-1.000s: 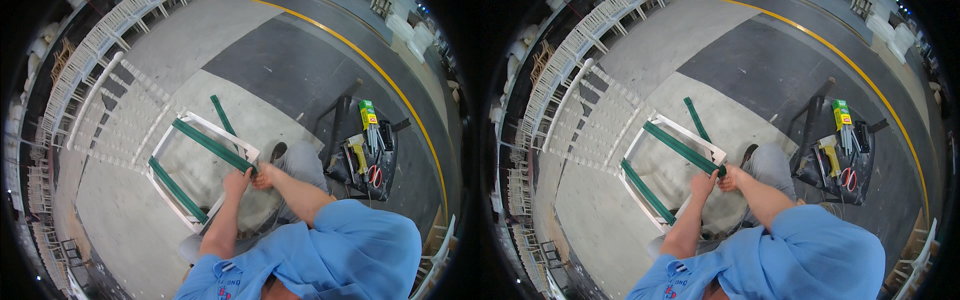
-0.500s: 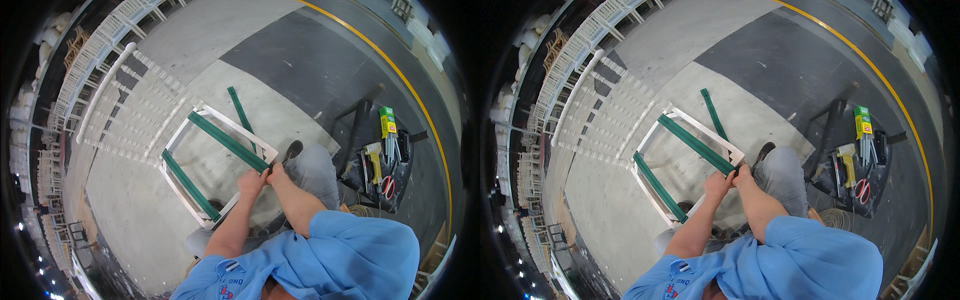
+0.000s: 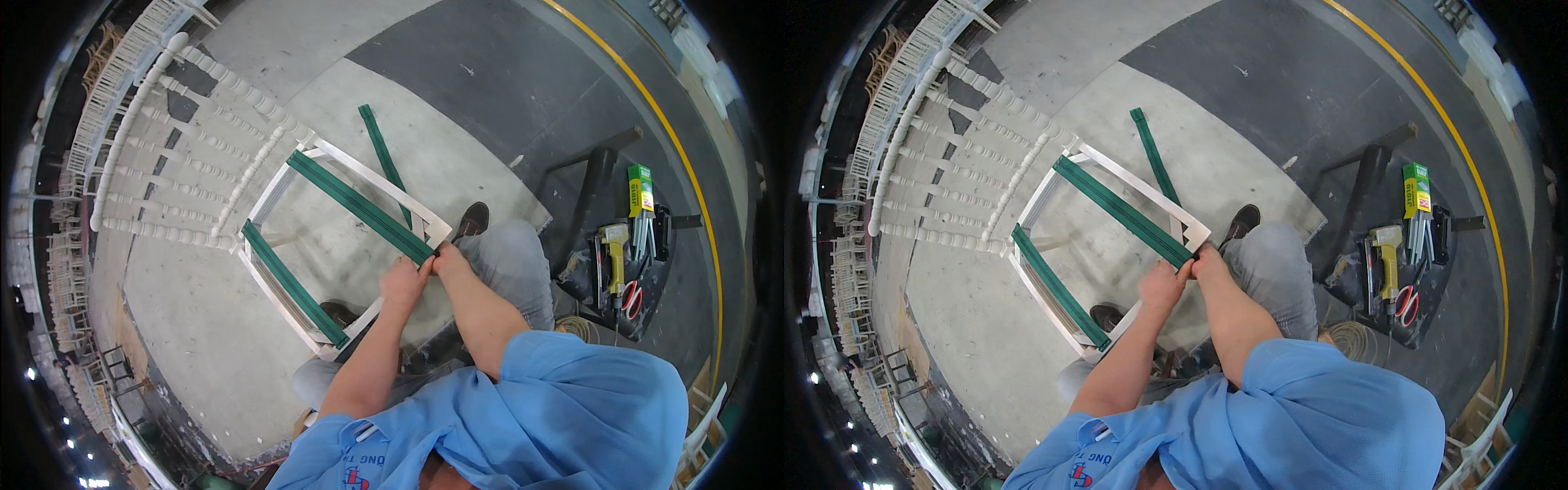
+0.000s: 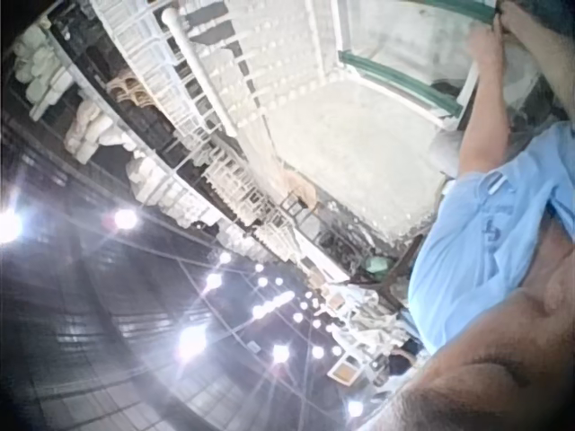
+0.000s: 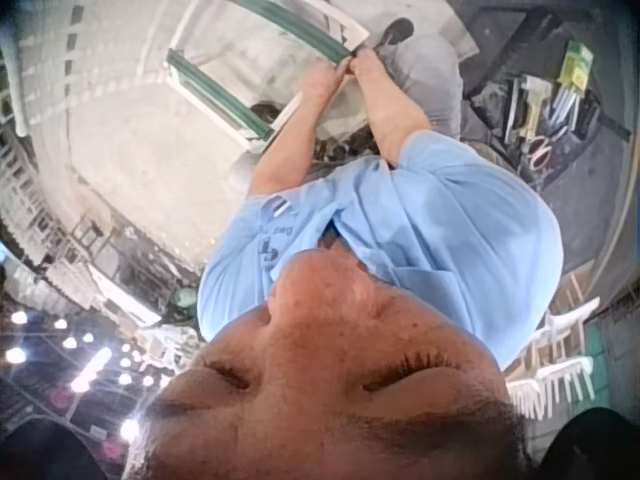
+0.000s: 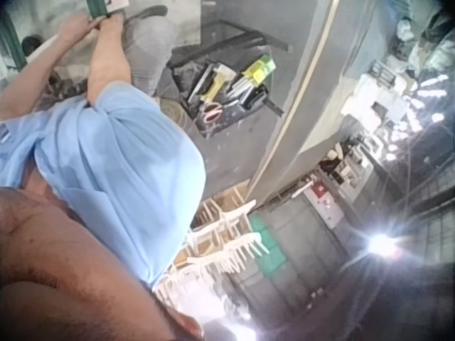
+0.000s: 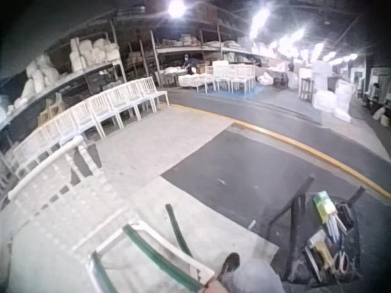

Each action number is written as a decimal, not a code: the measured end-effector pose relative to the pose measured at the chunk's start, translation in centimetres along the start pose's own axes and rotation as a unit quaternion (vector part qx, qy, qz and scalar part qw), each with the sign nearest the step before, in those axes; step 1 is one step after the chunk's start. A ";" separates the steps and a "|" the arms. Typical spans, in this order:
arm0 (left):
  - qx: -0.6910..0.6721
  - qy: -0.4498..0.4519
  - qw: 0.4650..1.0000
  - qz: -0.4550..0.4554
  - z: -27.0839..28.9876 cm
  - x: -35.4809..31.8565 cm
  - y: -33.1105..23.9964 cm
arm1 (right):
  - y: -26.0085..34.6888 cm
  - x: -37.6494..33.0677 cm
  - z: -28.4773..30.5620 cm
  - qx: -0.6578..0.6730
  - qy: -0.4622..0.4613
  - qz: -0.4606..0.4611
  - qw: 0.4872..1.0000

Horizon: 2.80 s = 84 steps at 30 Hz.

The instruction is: The person places a white sheet on a white wooden chair and secures it with a staple gun. Then the person attaches green straps to the chair frame using the staple gun.

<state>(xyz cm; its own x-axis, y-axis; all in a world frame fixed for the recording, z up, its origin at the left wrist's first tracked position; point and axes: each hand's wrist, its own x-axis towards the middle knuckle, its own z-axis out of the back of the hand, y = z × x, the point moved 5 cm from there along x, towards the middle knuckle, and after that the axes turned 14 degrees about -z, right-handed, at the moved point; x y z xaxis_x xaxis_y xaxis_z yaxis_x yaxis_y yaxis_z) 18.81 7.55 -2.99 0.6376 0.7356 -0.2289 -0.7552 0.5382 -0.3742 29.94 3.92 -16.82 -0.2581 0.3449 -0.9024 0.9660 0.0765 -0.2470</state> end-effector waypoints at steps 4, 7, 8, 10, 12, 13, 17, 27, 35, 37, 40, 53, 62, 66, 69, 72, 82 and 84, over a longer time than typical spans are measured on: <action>-0.015 -0.002 1.000 -0.005 0.1 0.5 0.3 | 0.5 0.8 -0.2 0.012 -0.005 0.005 1.000; -0.019 0.003 1.000 -0.016 0.3 0.7 0.3 | 0.7 1.8 -0.7 0.026 -0.005 0.007 1.000; -0.019 0.005 1.000 -0.021 0.4 0.7 0.3 | 0.8 2.3 -0.8 0.033 -0.005 0.009 0.999; -0.054 0.077 0.995 -0.030 0.9 0.6 0.1 | 1.2 3.2 -0.9 0.050 -0.007 0.011 0.999; -0.167 0.126 0.977 -0.047 0.8 1.1 1.3 | 1.4 4.2 -1.2 0.065 -0.007 0.013 0.998; -0.263 0.136 0.954 -0.051 0.3 0.6 2.9 | 1.0 4.8 -1.4 0.068 -0.009 0.007 0.998; -0.678 0.136 0.709 0.138 -1.4 2.0 6.0 | 1.9 7.1 -1.7 0.111 -0.012 0.020 0.994; -0.693 0.357 0.559 0.282 -9.1 5.3 5.9 | 2.0 11.8 -1.0 0.148 -0.025 0.040 0.988; -0.812 0.100 0.409 0.405 -12.6 7.0 6.6 | 0.0 12.8 -1.7 0.135 -0.032 0.015 0.990; -0.830 0.056 0.384 0.401 -12.2 7.4 6.3 | 0.4 12.9 -1.4 0.143 -0.026 0.020 0.989; -0.839 0.016 0.378 0.392 -11.9 7.7 6.6 | 0.6 13.2 -1.4 0.146 -0.021 0.018 0.989; -0.819 0.011 0.512 0.259 -10.6 10.3 8.0 | -2.5 -1.1 2.2 -0.457 -0.131 -0.026 0.879; -0.750 0.024 0.657 0.066 -5.9 13.3 4.7 | 16.5 -39.7 8.0 -0.556 -0.455 0.495 0.489; -0.856 0.020 0.481 0.191 -7.9 12.6 5.0 | 22.0 -40.5 17.9 -0.583 -0.585 0.352 0.440; -0.838 0.022 0.488 0.242 -7.3 11.7 4.6 | 23.3 -38.6 19.6 -0.552 -0.570 0.344 0.503; -0.838 -0.021 0.445 0.313 -8.2 10.7 6.3 | 23.2 -39.4 18.2 -0.545 -0.528 0.398 0.515; -0.826 -0.021 0.470 0.310 -10.3 11.1 8.3 | 7.3 -40.0 -3.4 -0.654 -0.134 0.462 0.584; -0.827 -0.012 0.472 0.307 -10.4 11.4 7.8 | 3.9 -37.2 -6.5 -0.720 -0.135 0.335 0.593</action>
<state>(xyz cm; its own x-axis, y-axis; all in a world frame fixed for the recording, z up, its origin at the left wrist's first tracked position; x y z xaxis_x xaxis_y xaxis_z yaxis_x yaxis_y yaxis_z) 21.75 15.89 -17.83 0.3590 0.5600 -0.7466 0.3671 -0.8202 -0.4387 43.41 -2.56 18.04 0.3857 0.6024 -0.6988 -0.1845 0.7925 0.5813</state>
